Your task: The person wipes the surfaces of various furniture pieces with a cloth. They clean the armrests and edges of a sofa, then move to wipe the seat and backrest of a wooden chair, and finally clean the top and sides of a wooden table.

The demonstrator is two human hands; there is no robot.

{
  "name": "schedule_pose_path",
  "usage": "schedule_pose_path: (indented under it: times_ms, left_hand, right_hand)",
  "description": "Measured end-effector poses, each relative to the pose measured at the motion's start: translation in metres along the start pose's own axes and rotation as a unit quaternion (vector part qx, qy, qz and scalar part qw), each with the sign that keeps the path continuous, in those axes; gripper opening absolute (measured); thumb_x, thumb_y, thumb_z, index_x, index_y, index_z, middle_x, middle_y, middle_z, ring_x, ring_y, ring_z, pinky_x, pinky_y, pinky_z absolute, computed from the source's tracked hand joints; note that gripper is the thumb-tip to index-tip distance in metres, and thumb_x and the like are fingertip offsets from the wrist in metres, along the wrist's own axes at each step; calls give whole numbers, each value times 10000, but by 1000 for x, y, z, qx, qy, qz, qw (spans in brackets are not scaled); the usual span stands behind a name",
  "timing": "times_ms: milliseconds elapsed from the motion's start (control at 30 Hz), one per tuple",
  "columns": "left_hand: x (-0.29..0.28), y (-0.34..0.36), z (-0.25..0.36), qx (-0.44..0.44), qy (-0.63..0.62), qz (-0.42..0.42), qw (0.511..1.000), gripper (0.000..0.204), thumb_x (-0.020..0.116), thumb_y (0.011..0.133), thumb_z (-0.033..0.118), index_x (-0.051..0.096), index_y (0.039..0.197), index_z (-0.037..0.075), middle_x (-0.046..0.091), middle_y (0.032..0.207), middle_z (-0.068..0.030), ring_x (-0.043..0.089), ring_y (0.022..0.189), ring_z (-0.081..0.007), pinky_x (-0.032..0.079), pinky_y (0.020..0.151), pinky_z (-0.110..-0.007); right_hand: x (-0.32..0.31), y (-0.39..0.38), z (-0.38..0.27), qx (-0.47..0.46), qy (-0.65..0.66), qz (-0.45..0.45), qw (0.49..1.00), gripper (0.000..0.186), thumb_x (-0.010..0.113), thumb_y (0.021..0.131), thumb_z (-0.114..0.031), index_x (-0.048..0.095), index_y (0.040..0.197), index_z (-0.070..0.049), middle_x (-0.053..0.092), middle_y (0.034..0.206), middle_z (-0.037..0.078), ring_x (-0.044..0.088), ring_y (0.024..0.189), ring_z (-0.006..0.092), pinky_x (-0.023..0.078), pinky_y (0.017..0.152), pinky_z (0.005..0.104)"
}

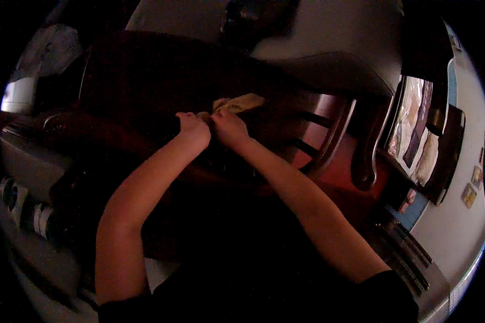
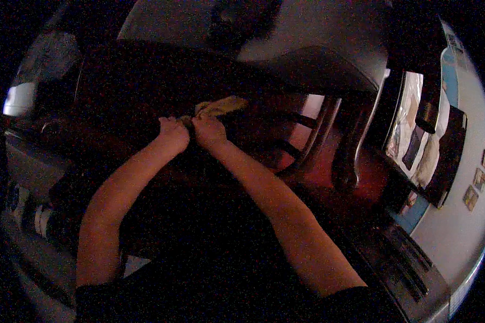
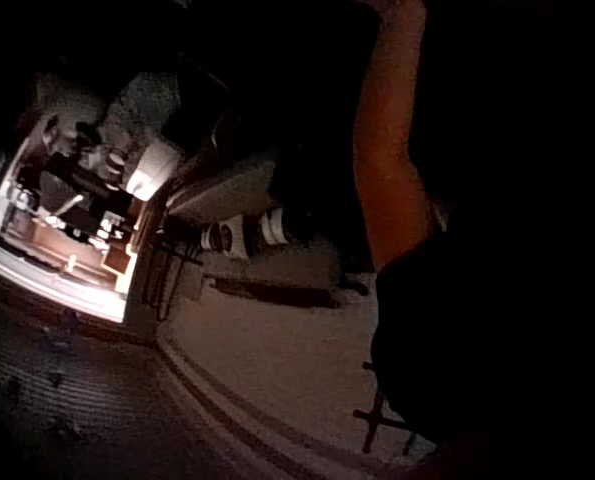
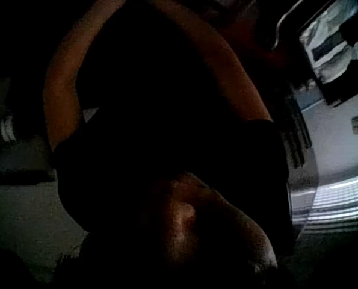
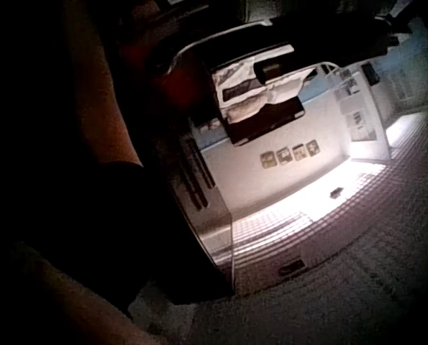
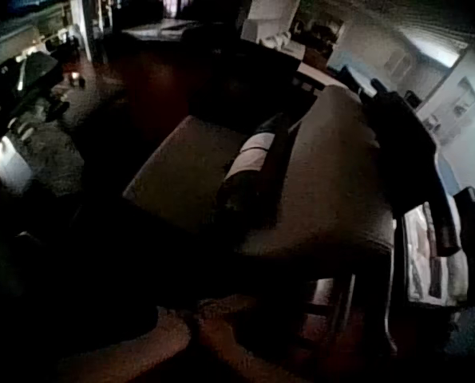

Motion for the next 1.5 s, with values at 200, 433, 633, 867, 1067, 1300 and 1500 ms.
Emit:
schedule_pose_path:
  times_ms: [200,433,633,867,1067,1300,1500]
  left_hand:
    - [6,-3,-30,-55,-109,-71,990,511,567,830,240,515,1310,72,518,1324,-131,444,1258,-356,328,1006,-566]
    - [1,-14,-66,-33,-336,92,937,437,554,835,193,521,1249,55,544,1272,-153,544,1144,-345,466,903,-478]
    - [-27,-80,-114,22,-351,302,886,442,561,844,164,478,1262,49,563,1188,-179,574,1065,-354,486,864,-461]
    - [37,-176,-222,-51,-611,529,586,432,603,846,180,510,1233,11,567,1176,-177,545,1100,-331,453,922,-390]
    - [131,-199,-285,-76,-701,502,501,432,573,873,186,508,1268,23,573,1223,-163,555,1116,-306,435,943,-364]
    - [214,-229,-308,-92,-830,419,356,472,552,911,248,459,1313,18,598,1183,-135,580,1051,-247,455,894,-337]
    - [322,-287,-314,-116,-906,405,32,406,542,928,260,494,1265,40,602,1128,-82,582,971,-175,468,843,-319]
  right_hand:
    - [7,7,-27,-26,25,-5,999,311,593,814,-213,571,1103,-100,557,1111,151,580,991,346,492,834,434]
    - [9,52,-36,58,83,-57,993,293,593,834,-240,590,1076,-74,644,1039,158,621,971,337,498,824,435]
    - [66,123,-40,-108,-243,83,960,257,553,884,-202,607,1061,-24,674,952,103,656,880,272,522,741,372]
    - [-104,76,-222,10,419,161,893,296,676,776,-186,618,1024,-36,667,981,95,631,896,234,494,775,352]
    - [-120,70,-334,-81,20,222,971,338,674,727,-198,596,1036,-86,626,959,128,624,872,335,508,728,411]
    - [-75,101,-468,-277,-56,181,942,307,681,742,-228,574,990,-83,595,950,120,620,835,327,508,679,424]
    - [10,65,-554,-358,60,-74,929,348,675,748,-184,575,1066,-85,603,1035,123,614,892,337,513,723,424]
Point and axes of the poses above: each hand's wrist, its own y-axis towards the middle knuckle, its own x-axis out of the palm, z = x × y, the point moved 6 cm from there along y, towards the middle knuckle
